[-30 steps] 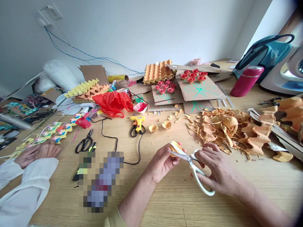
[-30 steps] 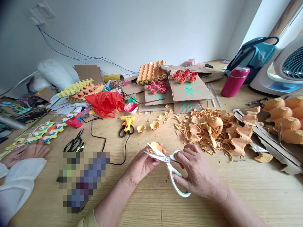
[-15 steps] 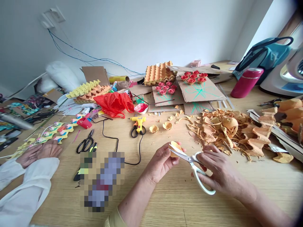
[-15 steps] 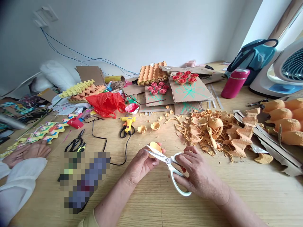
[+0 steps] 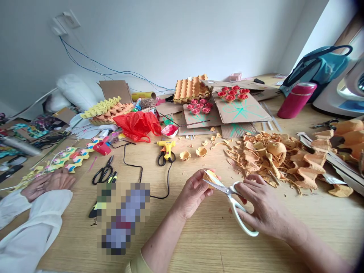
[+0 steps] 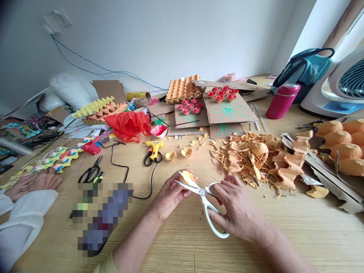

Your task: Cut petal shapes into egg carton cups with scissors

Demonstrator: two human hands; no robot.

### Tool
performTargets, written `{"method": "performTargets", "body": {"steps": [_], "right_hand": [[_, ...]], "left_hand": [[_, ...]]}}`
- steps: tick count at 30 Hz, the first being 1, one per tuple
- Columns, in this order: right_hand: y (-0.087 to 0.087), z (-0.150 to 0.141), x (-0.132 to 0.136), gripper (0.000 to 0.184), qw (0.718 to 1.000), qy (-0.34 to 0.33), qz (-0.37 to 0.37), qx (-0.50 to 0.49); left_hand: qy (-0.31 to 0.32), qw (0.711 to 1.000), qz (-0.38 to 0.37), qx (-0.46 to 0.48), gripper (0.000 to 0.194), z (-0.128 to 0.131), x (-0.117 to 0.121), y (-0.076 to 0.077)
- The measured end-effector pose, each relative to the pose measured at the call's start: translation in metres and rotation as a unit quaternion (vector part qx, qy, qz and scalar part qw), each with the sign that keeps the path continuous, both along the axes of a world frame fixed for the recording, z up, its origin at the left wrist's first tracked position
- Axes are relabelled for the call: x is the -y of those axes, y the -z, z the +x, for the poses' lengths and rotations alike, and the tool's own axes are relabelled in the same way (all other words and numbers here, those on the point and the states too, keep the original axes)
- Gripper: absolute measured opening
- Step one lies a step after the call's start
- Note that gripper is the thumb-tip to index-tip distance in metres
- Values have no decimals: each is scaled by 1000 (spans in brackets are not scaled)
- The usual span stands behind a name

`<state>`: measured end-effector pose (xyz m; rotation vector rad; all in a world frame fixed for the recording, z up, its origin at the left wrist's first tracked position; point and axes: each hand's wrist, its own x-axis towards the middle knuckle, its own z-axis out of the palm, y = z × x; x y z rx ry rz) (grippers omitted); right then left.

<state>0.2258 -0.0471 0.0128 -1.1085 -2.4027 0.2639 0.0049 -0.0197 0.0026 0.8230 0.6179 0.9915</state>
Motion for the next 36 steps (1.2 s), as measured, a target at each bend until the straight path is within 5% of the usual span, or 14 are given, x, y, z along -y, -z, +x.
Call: {"method": "performTargets", "body": {"steps": [36], "right_hand": [[5,3,2,24,1000,-11,11,-13]], "left_hand": [[-51,988,119,-89,42,-3,-2,4]]}}
